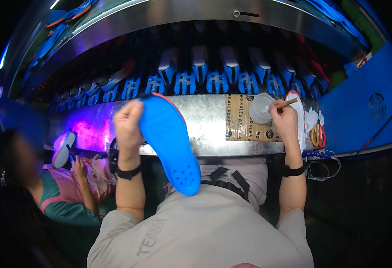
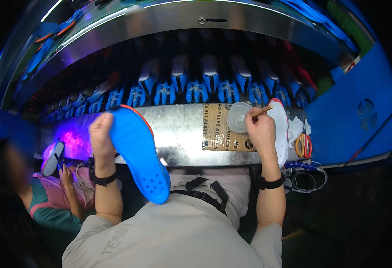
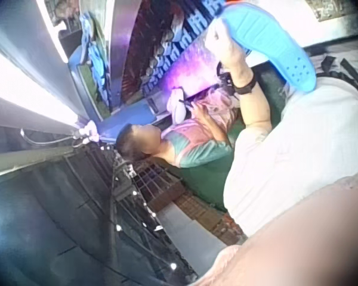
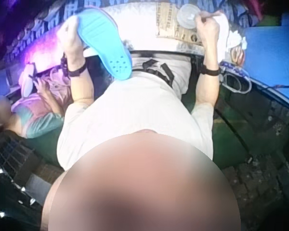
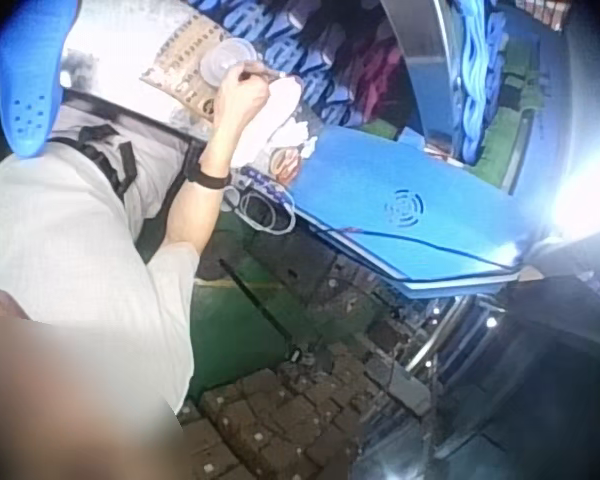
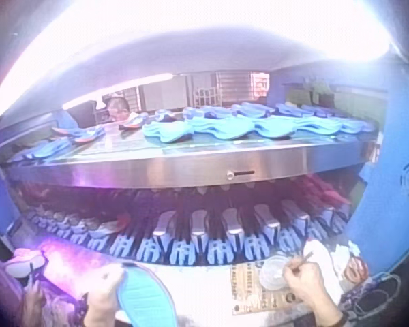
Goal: Apply adhesive to blue shoe soles using a brush in a manufacturing line.
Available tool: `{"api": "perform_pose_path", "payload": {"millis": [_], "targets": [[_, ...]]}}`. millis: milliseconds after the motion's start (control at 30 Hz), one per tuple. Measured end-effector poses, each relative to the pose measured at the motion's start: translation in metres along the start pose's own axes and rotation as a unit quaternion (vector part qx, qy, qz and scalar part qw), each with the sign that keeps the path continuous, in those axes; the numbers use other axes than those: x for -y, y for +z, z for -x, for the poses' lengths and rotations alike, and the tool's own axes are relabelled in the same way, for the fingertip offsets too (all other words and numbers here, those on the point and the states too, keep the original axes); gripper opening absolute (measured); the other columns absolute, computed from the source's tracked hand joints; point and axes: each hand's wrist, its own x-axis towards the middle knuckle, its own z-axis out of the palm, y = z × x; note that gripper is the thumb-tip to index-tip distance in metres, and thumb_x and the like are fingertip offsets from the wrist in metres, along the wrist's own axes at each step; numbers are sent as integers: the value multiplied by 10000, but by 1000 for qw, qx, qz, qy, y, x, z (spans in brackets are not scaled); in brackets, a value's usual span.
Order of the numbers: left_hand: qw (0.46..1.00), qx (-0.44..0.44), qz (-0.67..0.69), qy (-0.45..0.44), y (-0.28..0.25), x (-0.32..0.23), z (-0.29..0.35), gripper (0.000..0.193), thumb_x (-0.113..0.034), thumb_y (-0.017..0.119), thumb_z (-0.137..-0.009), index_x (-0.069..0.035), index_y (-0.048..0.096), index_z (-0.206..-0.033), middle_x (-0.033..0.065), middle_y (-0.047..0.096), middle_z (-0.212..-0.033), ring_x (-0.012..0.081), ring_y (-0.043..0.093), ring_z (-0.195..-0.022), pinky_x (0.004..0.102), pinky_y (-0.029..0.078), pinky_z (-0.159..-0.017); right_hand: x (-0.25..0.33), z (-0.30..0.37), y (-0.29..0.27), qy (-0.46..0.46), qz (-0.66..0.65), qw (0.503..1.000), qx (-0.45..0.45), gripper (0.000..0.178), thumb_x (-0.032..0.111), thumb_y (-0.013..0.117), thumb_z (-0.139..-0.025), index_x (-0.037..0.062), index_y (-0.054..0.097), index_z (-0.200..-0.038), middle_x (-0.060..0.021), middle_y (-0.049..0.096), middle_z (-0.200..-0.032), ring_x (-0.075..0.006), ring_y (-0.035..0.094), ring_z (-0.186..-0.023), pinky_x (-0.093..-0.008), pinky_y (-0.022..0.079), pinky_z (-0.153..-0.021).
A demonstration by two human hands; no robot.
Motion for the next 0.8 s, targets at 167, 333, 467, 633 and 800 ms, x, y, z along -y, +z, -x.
{"api": "perform_pose_path", "payload": {"millis": [167,333,467,633,800], "targets": [[934,125,223,-250,33,55,52,546,-410,595,-944,45,571,-1244,189,656,-1150,285,663,-1011,403,540,-891,3,9,-7,-45,-111,990,-72,112,101,644,-917,0,689,-933,-50,655,-726,-79,562,-643,-263,444,-580],[740,277,496,-361,36,62,100,896,-424,627,-908,14,180,-1549,295,358,-1502,483,442,-1330,605,367,-1098,6,20,-2,-5,-116,991,-67,145,122,613,-950,-8,669,-977,-35,643,-796,-91,565,-733,-243,442,-665],[787,297,385,-379,33,59,103,903,-231,690,-877,13,144,-1554,274,393,-1488,424,479,-1322,560,387,-1103,18,39,11,38,-260,965,-29,126,92,614,-945,2,684,-1000,-18,651,-822,-64,571,-744,-215,441,-632],[821,247,350,-377,43,49,89,904,-157,714,-847,0,171,-1553,207,464,-1447,284,536,-1291,414,444,-1083,52,71,32,41,-385,919,76,141,44,614,-936,-11,672,-1053,-40,661,-933,-74,599,-827,-210,475,-744],[825,254,336,-376,55,41,81,909,-138,727,-833,-12,188,-1555,178,482,-1435,265,545,-1276,402,441,-1081,70,68,47,-21,-357,929,91,144,43,619,-932,-12,673,-1053,-48,668,-956,-108,608,-859,-249,484,-793]]}}
